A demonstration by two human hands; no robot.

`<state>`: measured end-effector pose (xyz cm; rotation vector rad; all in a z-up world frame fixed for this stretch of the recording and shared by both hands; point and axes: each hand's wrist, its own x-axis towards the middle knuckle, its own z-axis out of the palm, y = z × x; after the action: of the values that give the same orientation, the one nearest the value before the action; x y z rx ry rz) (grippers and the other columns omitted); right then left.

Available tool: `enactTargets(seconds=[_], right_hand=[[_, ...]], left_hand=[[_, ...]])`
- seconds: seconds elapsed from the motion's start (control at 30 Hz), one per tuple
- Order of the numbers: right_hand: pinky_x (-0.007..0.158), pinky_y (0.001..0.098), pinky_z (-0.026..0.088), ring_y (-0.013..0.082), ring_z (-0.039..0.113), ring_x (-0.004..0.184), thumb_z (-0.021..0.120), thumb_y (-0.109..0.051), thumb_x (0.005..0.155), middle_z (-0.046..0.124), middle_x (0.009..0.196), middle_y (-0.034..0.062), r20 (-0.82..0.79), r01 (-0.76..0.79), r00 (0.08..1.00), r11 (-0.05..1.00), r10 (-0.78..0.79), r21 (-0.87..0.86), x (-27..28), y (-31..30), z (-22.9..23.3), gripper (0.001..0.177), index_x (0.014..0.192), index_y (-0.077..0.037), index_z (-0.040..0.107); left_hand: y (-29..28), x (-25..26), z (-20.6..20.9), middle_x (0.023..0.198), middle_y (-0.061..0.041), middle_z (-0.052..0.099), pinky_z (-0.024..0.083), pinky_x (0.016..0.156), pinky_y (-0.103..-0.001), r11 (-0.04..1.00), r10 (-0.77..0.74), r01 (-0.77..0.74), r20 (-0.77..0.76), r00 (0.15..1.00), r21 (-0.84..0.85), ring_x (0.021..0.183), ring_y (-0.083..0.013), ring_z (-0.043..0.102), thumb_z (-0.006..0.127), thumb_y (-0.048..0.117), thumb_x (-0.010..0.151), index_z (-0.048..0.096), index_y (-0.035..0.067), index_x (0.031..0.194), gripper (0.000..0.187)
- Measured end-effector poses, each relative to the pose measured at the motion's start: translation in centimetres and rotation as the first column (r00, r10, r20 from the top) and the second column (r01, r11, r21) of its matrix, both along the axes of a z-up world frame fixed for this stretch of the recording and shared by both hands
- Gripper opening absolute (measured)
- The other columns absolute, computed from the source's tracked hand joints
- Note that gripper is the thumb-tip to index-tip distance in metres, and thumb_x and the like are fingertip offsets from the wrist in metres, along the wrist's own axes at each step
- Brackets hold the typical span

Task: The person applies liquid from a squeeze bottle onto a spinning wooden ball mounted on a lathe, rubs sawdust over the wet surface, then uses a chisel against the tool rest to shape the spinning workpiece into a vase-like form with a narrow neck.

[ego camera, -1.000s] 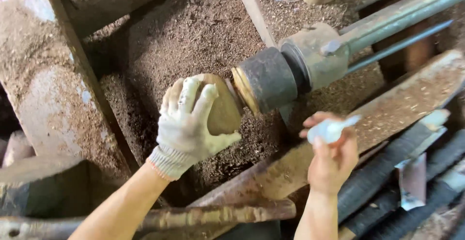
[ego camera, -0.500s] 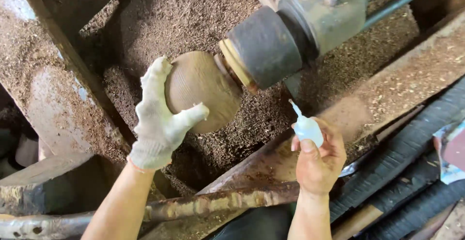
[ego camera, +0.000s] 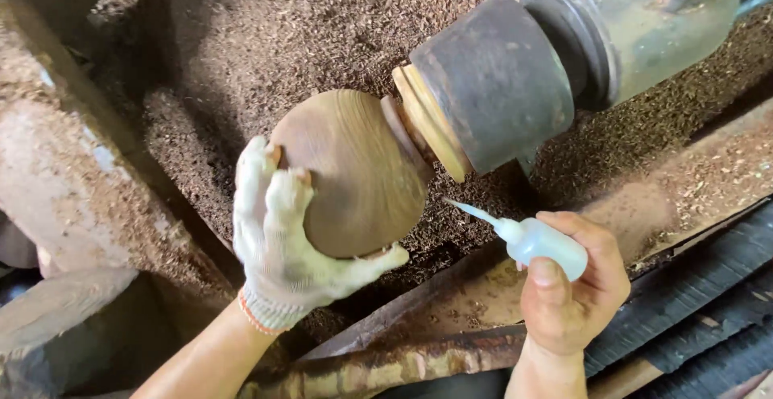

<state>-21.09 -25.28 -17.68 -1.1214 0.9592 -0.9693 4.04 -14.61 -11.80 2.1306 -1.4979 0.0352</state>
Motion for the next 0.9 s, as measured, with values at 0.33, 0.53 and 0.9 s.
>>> enactTargets(seconds=[0.33,0.53,0.9], right_hand=[[0.088,0.0206,0.056,0.011,0.068,0.096,0.086,-0.029,0.097,0.071,0.113,0.0087,-0.204,-0.088,0.978,0.983,0.054,-0.164,2.8,-1.2,1.4,0.044,0.124,0.0,0.067],[0.089,0.0219,0.058,0.0117,0.07,0.097,0.086,-0.026,0.099,0.071,0.114,0.0097,-0.222,-0.099,0.974,0.958,0.038,-0.27,3.4,-0.8,1.1,0.044,0.128,0.0,0.065],[0.081,0.0214,0.056,0.0121,0.068,0.087,0.087,-0.034,0.097,0.071,0.105,0.0085,-0.147,0.019,0.987,0.951,-0.068,-0.308,2.5,-0.9,0.3,0.047,0.122,0.0,0.065]], left_hand=[[-0.6,0.5,0.3,0.141,-0.022,0.037,0.048,0.106,-0.068,0.999,-0.029,0.028,-0.033,0.999,-0.036,0.127,-0.049,0.05,0.098,0.065,0.06,0.035,0.01,0.145,0.119],[-0.2,0.8,0.3,0.141,-0.025,0.037,0.047,0.107,-0.07,0.998,-0.048,0.046,-0.05,0.998,-0.04,0.128,-0.0517,0.049,0.097,0.065,0.063,0.036,0.009,0.144,0.116],[-0.5,1.4,1.0,0.14,-0.026,0.04,0.052,0.105,-0.061,0.998,-0.055,0.055,-0.062,0.997,0.01,0.127,-0.0465,0.053,0.092,0.07,0.066,0.04,0.004,0.141,0.113]])
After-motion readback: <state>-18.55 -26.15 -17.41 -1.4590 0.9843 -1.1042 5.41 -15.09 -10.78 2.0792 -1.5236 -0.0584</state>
